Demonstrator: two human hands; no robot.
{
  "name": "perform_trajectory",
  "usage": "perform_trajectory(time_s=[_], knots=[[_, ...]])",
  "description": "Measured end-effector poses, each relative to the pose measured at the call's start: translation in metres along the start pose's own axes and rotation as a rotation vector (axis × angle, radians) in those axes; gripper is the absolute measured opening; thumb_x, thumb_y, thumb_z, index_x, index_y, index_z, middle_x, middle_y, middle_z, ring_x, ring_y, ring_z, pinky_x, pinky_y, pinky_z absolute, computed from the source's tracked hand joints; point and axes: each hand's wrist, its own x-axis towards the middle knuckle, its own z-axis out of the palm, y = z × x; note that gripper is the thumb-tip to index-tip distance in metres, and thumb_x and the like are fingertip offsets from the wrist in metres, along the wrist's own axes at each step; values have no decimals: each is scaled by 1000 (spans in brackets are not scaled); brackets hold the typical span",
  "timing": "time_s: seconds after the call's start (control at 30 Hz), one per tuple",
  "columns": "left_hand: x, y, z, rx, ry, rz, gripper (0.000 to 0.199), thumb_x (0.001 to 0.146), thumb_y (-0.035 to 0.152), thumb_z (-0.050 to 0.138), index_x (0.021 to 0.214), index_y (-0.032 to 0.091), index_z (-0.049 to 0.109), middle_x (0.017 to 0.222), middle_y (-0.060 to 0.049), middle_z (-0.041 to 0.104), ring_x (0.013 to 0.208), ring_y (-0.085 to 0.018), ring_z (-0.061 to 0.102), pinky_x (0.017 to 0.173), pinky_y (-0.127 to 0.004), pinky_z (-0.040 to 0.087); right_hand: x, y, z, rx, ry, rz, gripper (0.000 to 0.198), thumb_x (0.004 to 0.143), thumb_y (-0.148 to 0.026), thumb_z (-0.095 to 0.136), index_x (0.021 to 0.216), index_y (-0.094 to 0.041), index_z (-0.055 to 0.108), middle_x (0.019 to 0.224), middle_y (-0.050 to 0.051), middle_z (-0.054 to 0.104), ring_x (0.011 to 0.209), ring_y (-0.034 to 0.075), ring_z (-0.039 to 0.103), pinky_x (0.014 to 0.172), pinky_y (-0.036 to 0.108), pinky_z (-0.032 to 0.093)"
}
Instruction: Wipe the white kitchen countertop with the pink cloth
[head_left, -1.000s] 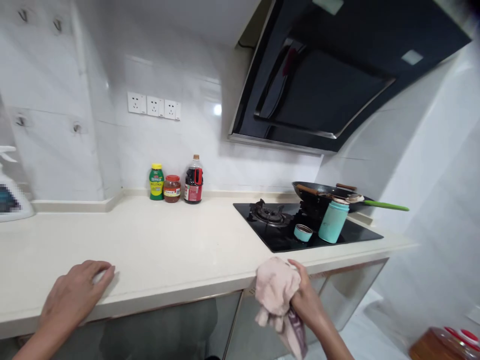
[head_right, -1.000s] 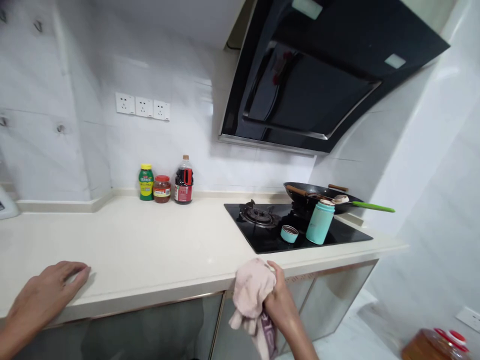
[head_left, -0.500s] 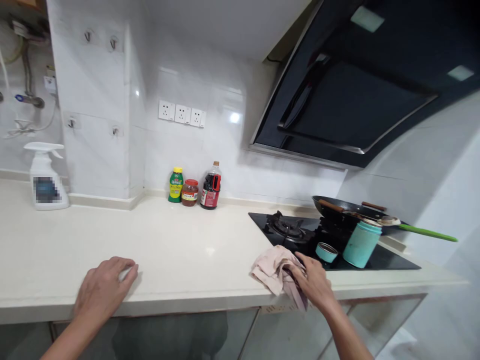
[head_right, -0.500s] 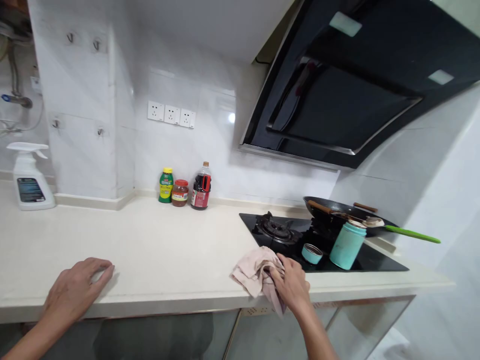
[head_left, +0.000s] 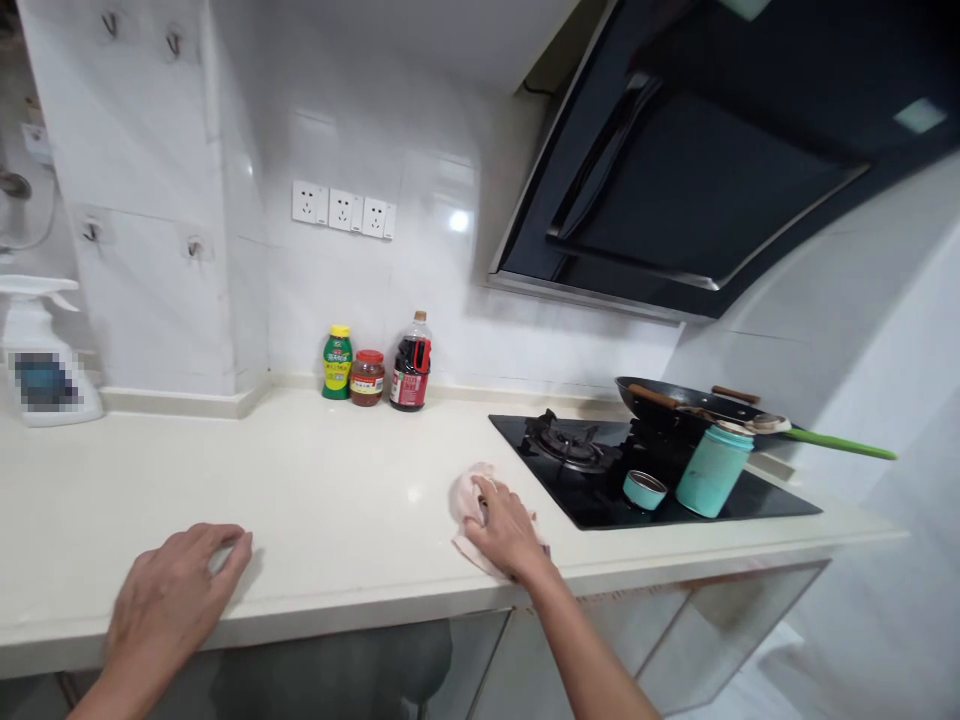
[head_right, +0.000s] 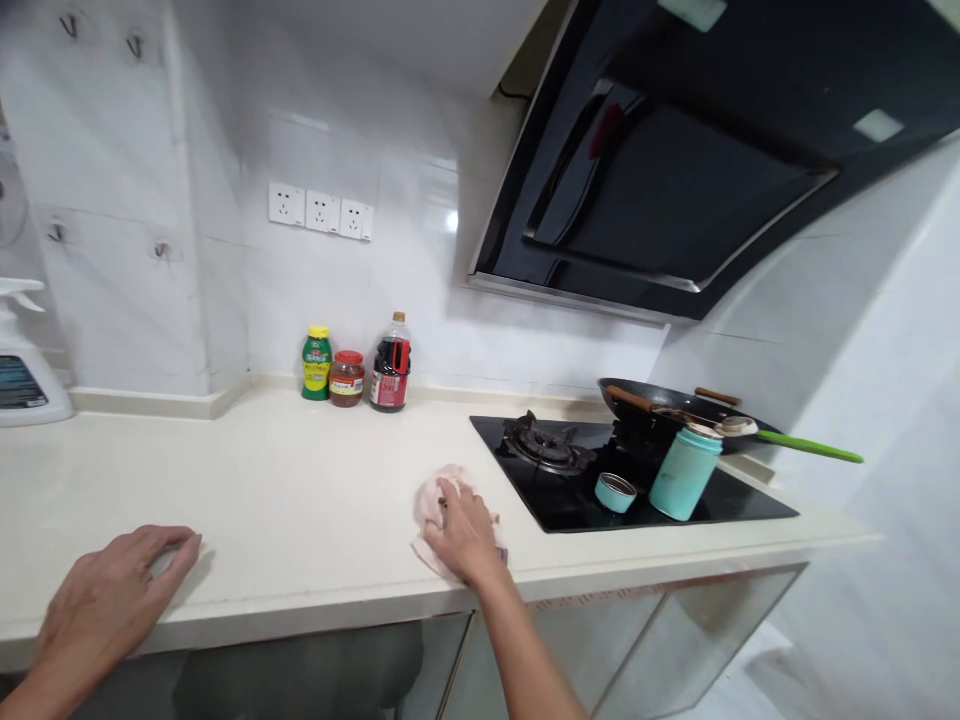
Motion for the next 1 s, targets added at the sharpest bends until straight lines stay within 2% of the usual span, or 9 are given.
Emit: perform_trajectory(time_s=[0.13,0.27,0.37,0.47,0.57,0.7,0.8,0.9,1.0], knots=[[1,1,-5,-14,1,14,26,93,33,44,90,20,67,98,-7,75,97,-29,66,82,-38,42,-27,3,-16,180,4,-130,67,74,-23,54,141,-25,43,135,5,52,115,23,55,99,32,45],[1,1,-8,11,-11,24,27,93,34,44,90,21,68,98,-5,75,94,-28,67,81,-39,42,-40,57,-42,365,198,-26,65,79,-36,52,141,-20,36,122,7,59,103,23,60,87,31,51],[0,0,-5,43,-10,19,27,95,36,44,93,21,67,100,-5,75,97,-27,66,82,-38,42,-35,110,-56,118,343,105,64,80,-48,49,136,-18,42,131,12,53,111,28,56,96,38,48],[-2,0,-3,55,-6,28,27,95,37,44,94,21,66,100,-3,75,95,-25,66,82,-36,41,-32,139,-55,-54,312,165,54,80,-53,43,116,-16,57,125,18,56,112,37,54,98,52,43],[-3,0,-3,38,7,19,30,94,39,42,91,22,66,97,-3,75,91,-25,66,80,-36,42,-41,136,-44,-84,251,103,55,82,-55,41,113,-14,60,120,20,59,113,40,53,98,55,41],[-3,0,-5,-28,2,15,38,92,43,39,89,21,69,95,-6,75,91,-27,68,78,-38,43,-66,120,-33,-81,156,-55,57,88,-55,41,126,-15,55,128,16,58,119,32,52,102,45,41],[-3,0,-6,-69,-7,16,38,91,46,41,87,22,71,93,-5,75,89,-27,68,77,-39,44,-75,116,-33,-91,77,-53,62,92,-60,39,132,-14,50,135,15,54,121,31,52,101,46,42],[-3,-2,-5,-95,-1,34,36,90,47,44,86,23,71,93,-5,75,87,-26,69,76,-38,46,-62,114,-35,-97,11,20,69,92,-66,38,135,-13,51,135,15,56,122,32,52,102,45,42],[-5,-7,1,-114,23,65,35,90,49,47,86,25,72,93,-4,75,87,-25,69,76,-37,48,-27,112,-28,-130,-1,64,71,90,-69,37,132,-14,54,128,15,59,118,34,54,99,45,43]])
